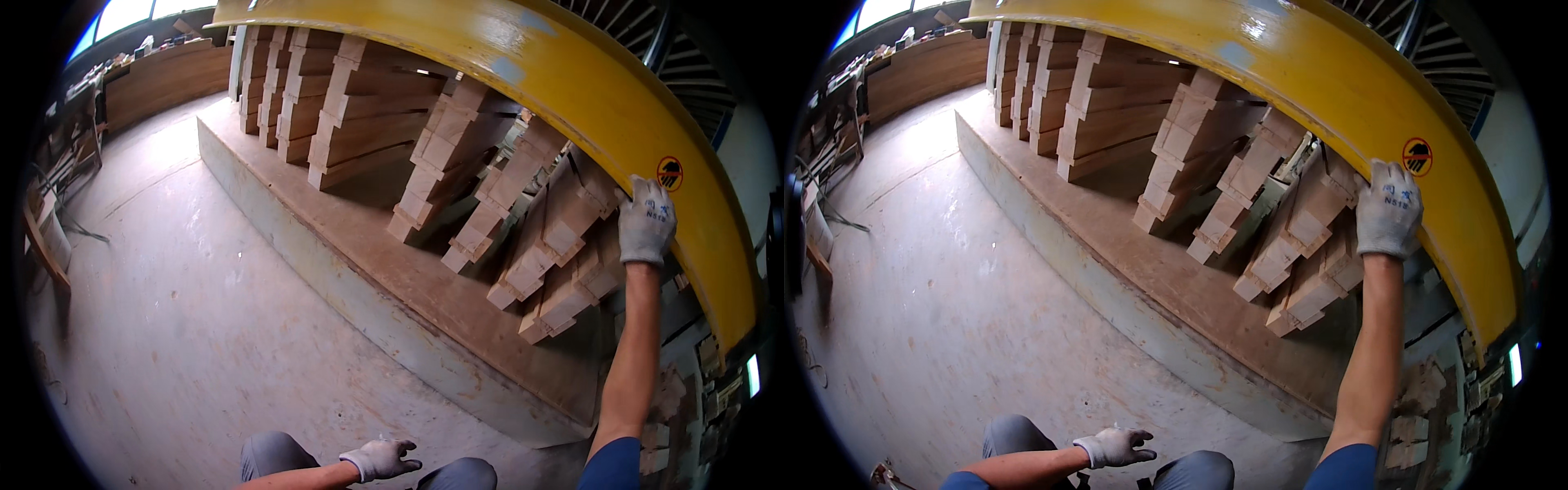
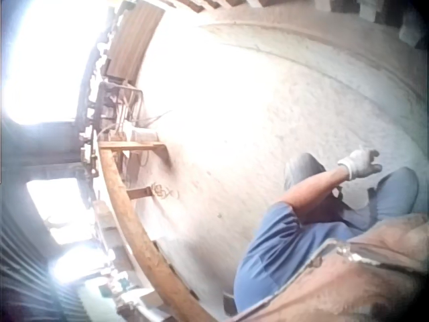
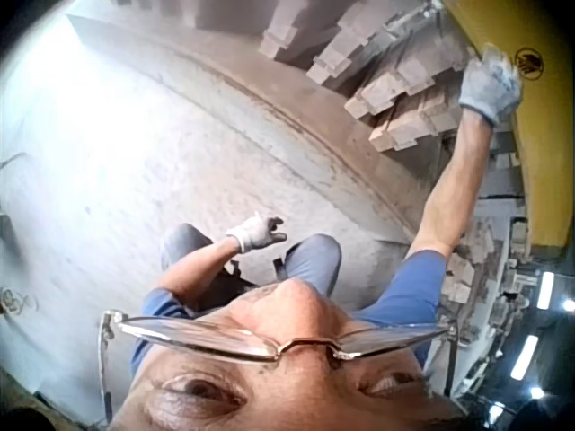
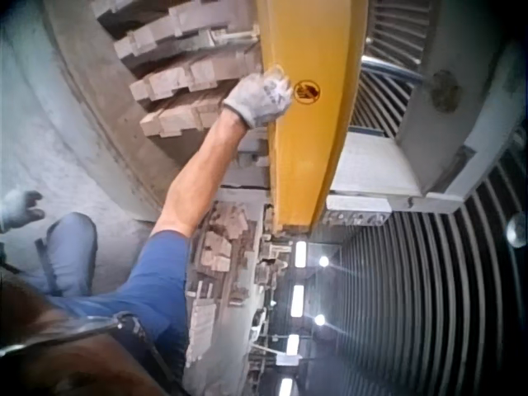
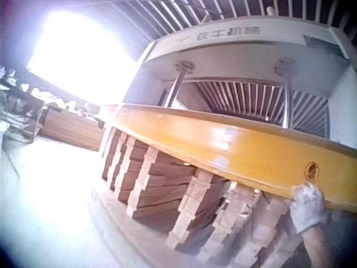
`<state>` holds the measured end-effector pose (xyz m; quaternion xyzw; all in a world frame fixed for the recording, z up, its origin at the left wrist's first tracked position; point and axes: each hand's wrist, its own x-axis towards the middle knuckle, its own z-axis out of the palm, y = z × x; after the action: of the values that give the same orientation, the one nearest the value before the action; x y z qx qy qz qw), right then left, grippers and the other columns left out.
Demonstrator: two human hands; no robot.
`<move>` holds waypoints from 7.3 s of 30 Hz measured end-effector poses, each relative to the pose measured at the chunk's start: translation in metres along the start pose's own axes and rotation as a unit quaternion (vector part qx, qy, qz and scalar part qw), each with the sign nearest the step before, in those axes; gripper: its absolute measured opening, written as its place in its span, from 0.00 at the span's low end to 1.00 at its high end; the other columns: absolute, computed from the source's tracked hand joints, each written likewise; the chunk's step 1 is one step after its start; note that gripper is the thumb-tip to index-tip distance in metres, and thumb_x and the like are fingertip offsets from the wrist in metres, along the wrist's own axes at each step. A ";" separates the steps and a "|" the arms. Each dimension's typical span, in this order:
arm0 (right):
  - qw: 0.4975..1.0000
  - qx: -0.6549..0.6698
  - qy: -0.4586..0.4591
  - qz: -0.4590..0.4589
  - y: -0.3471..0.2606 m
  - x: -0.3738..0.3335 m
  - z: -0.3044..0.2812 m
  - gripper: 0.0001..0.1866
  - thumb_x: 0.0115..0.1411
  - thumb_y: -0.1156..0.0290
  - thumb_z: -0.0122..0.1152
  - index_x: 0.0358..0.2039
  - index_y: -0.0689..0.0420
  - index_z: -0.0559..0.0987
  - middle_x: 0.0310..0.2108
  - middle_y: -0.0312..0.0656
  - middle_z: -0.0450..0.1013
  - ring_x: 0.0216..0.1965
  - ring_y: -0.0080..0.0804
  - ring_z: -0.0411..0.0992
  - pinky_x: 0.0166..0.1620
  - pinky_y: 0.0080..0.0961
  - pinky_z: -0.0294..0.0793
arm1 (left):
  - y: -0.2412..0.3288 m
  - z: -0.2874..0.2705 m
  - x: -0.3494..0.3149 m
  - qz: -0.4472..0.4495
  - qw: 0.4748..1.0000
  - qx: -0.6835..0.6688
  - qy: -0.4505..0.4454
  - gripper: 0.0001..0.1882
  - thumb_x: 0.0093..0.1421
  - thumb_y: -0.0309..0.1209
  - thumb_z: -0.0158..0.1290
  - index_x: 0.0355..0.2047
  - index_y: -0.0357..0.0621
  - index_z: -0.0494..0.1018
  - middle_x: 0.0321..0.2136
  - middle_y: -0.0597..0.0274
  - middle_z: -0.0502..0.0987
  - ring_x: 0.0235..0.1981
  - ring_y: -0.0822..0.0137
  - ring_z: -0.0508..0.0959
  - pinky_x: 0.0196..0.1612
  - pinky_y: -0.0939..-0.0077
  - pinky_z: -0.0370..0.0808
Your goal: The person retrieves a wooden piece from a machine, applies glue to its surface using a brush, and then uses a nail gun to attach a smaller wooden block to it. The person handles multiple wooden pieces and tools throughout the process.
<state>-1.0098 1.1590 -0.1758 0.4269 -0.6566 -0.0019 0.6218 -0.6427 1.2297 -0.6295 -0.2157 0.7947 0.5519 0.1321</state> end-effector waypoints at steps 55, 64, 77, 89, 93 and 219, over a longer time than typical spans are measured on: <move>0.965 0.170 -0.179 -0.093 0.028 0.020 0.009 0.21 0.62 0.68 0.66 0.55 0.57 0.81 0.50 0.48 0.79 0.50 0.51 0.76 0.56 0.45 0.77 | 0.121 0.082 -0.216 -0.334 0.937 -0.102 0.008 0.35 0.64 0.57 0.58 0.63 0.46 0.78 0.59 0.44 0.81 0.60 0.44 0.79 0.64 0.55 0.76; 0.917 0.038 -0.368 -0.147 0.074 -0.011 0.070 0.28 0.72 0.49 0.60 0.59 0.61 0.82 0.61 0.54 0.77 0.60 0.50 0.75 0.66 0.42 0.73 | 0.224 0.012 -0.427 -0.411 0.845 -0.189 0.285 0.32 0.65 0.52 0.60 0.63 0.46 0.77 0.56 0.44 0.82 0.58 0.44 0.81 0.63 0.53 0.76; 0.775 -0.006 -0.552 -0.309 0.024 0.089 0.056 0.32 0.65 0.33 0.60 0.51 0.47 0.88 0.50 0.40 0.84 0.48 0.43 0.84 0.45 0.51 0.84 | 0.360 0.163 -0.511 -0.503 0.632 -0.374 0.455 0.33 0.63 0.51 0.61 0.62 0.42 0.78 0.58 0.42 0.81 0.59 0.42 0.80 0.66 0.54 0.74; 0.623 0.171 -0.535 -0.545 -0.135 0.020 -0.277 0.29 0.68 0.41 0.57 0.52 0.52 0.88 0.52 0.49 0.83 0.52 0.47 0.82 0.53 0.48 0.82 | 0.314 0.183 -0.557 -0.466 0.638 -0.375 0.485 0.37 0.66 0.56 0.57 0.68 0.48 0.73 0.64 0.44 0.77 0.63 0.43 0.77 0.68 0.52 0.71; 0.564 0.196 -0.501 -0.626 -0.162 0.001 -0.422 0.28 0.70 0.44 0.55 0.52 0.54 0.88 0.52 0.52 0.83 0.53 0.51 0.81 0.56 0.47 0.80 | 0.299 0.175 -0.618 -0.434 0.619 -0.392 0.525 0.37 0.67 0.55 0.56 0.67 0.44 0.73 0.64 0.43 0.76 0.64 0.43 0.77 0.68 0.52 0.71; -0.232 0.222 -0.861 -0.394 -0.443 0.104 -0.923 0.38 0.61 0.66 0.70 0.69 0.67 0.69 0.59 0.51 0.78 0.54 0.43 0.81 0.57 0.38 0.82 | 0.255 0.110 -0.856 -0.282 -0.017 -0.373 0.884 0.28 0.68 0.45 0.65 0.59 0.36 0.78 0.48 0.58 0.86 0.48 0.69 0.84 0.51 0.72 0.80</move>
<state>0.0072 1.3068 -0.1183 -0.2961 0.2158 0.4667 0.8049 -0.0237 1.5767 -0.0765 0.7575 0.1635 -0.0592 0.6293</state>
